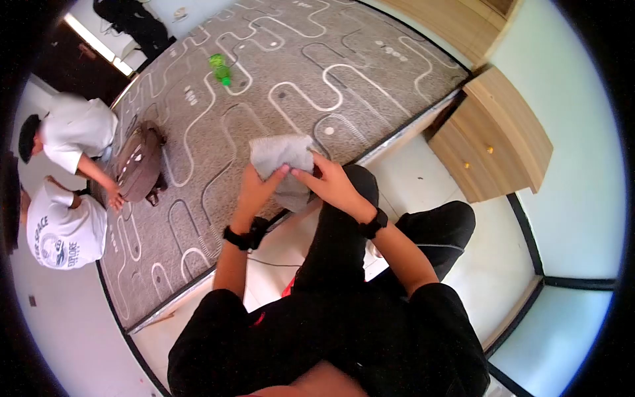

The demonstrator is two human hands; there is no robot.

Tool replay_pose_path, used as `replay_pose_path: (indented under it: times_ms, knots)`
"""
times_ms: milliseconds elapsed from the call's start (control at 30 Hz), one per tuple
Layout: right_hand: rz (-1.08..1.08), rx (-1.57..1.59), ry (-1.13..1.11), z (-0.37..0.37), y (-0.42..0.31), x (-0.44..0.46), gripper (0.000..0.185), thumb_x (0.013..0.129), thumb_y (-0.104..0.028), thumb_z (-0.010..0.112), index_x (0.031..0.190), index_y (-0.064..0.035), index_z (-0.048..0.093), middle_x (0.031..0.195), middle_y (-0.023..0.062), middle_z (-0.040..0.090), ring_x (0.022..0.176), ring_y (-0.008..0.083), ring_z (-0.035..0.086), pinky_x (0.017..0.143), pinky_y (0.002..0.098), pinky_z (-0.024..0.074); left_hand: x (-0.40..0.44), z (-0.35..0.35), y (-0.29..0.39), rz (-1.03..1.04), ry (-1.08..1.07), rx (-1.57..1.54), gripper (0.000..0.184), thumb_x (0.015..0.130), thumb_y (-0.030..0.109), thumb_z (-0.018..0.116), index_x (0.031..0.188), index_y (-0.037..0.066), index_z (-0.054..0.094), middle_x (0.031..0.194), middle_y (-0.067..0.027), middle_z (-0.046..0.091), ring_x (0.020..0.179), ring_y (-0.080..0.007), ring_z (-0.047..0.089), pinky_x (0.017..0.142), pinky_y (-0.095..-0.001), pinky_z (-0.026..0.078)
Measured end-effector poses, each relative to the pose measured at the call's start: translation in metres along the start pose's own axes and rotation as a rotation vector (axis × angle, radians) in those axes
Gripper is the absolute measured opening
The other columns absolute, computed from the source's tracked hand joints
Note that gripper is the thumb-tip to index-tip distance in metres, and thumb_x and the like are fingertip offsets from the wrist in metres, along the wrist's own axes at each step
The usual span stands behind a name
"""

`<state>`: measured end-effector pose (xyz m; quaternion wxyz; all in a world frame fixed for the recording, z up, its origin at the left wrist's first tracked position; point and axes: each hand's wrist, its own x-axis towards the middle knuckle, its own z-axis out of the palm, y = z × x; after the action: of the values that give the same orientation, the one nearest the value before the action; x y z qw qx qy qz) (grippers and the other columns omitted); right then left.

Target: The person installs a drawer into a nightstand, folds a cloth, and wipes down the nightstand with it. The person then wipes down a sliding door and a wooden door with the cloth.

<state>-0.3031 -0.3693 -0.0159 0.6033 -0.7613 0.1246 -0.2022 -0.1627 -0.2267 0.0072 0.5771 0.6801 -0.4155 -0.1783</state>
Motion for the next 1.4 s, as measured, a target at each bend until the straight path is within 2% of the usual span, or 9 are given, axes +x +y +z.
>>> replay_pose_path:
  times_ms: [167,233,333,533,600,700,833,900,1400]
  knots:
    - [-0.605,-0.375,0.258,-0.073,-0.012,0.046,0.027,0.087,-0.018,0.067,0.109,-0.0057,0.057,0.094,0.0097,0.066,0.077,0.0256,0.063,0.068,0.0346,0.0497,0.079,0.018,0.005,0.177,-0.06,-0.09,0.051,0.082,0.01,0.073,0.127,0.001,0.05,0.121,-0.0107,0.059,0.107,-0.019,0.057,0.087,-0.0335,0.048]
    - [-0.381,-0.393,0.259,-0.105,-0.041,0.05,0.027,0.087,-0.019,0.067,0.109,-0.0067,0.057,0.098,0.0115,0.065,0.083,0.0283,0.064,0.07,0.0367,0.0502,0.107,0.034,0.018,0.19,-0.144,-0.193,0.065,0.082,0.007,0.073,0.139,0.003,0.041,0.126,-0.0118,0.056,0.11,-0.0194,0.056,0.09,-0.0339,0.047]
    - [-0.213,-0.462,0.362,-0.136,-0.025,0.058,0.027,0.087,-0.02,0.067,0.108,-0.0071,0.056,0.1,0.0146,0.065,0.089,0.032,0.064,0.072,0.0396,0.0508,0.135,0.068,0.038,0.225,-0.013,-0.403,0.115,0.08,0.004,0.073,0.15,0.016,-0.018,0.142,-0.0198,0.038,0.119,-0.0261,0.05,0.1,-0.0363,0.042]
    - [0.023,-0.908,0.098,-0.182,0.108,0.012,0.025,0.078,-0.023,0.067,0.096,-0.0066,0.06,0.099,0.0159,0.065,0.089,0.0334,0.063,0.096,0.0447,0.0422,0.145,0.164,-0.104,-0.222,-0.264,-0.265,0.119,0.073,0.021,0.082,0.151,0.006,-0.006,0.15,-0.0246,0.025,0.132,-0.0301,0.038,0.103,-0.0392,0.039]
    - [-0.06,-0.922,0.112,-0.181,0.126,-0.001,0.035,0.08,-0.033,0.068,0.101,-0.007,0.061,0.118,0.0183,0.06,0.109,0.0321,0.058,0.1,0.0466,0.0394,0.134,0.187,-0.188,0.076,-0.097,0.389,0.09,0.078,0.021,0.078,0.146,-0.002,0.024,0.141,-0.02,0.038,0.12,-0.0266,0.05,0.094,-0.0345,0.046]
    - [-0.116,-0.886,0.104,-0.184,0.129,0.003,0.041,0.08,-0.038,0.069,0.104,-0.0072,0.06,0.12,0.0179,0.059,0.115,0.0329,0.054,0.102,0.0478,0.0372,0.109,0.183,-0.154,-0.011,-0.122,-0.061,0.061,0.084,0.015,0.071,0.136,0.0,0.042,0.137,-0.0163,0.044,0.114,-0.024,0.054,0.088,-0.0302,0.048]
    - [-0.385,-0.837,0.178,-0.178,0.154,0.028,0.042,0.077,-0.041,0.069,0.1,-0.0071,0.061,0.102,0.0138,0.06,0.104,0.0315,0.052,0.098,0.0462,0.0363,0.102,0.187,-0.131,-0.065,-0.049,0.315,0.044,0.088,0.006,0.062,0.13,0.004,0.051,0.135,-0.0124,0.048,0.109,-0.0203,0.056,0.083,-0.0268,0.047]
    - [-0.558,-0.859,0.271,-0.179,0.164,0.046,0.04,0.075,-0.043,0.07,0.092,-0.0075,0.062,0.09,0.0093,0.056,0.093,0.0271,0.05,0.086,0.043,0.0383,0.105,0.187,-0.15,0.259,0.029,0.363,0.041,0.084,0.004,0.062,0.125,0.007,0.056,0.129,-0.0107,0.055,0.086,-0.0162,0.057,0.067,-0.0261,0.047]
    - [-0.78,-0.652,0.118,-0.188,0.183,0.084,0.025,0.071,-0.032,0.069,0.067,-0.0121,0.054,0.07,0.0029,0.051,0.073,0.0197,0.051,0.069,0.0337,0.0369,0.097,0.185,-0.123,-0.033,-0.021,0.42,0.039,0.085,-0.002,0.057,0.123,0.006,0.057,0.131,-0.0166,0.053,0.115,-0.0255,0.055,0.09,-0.0297,0.044]
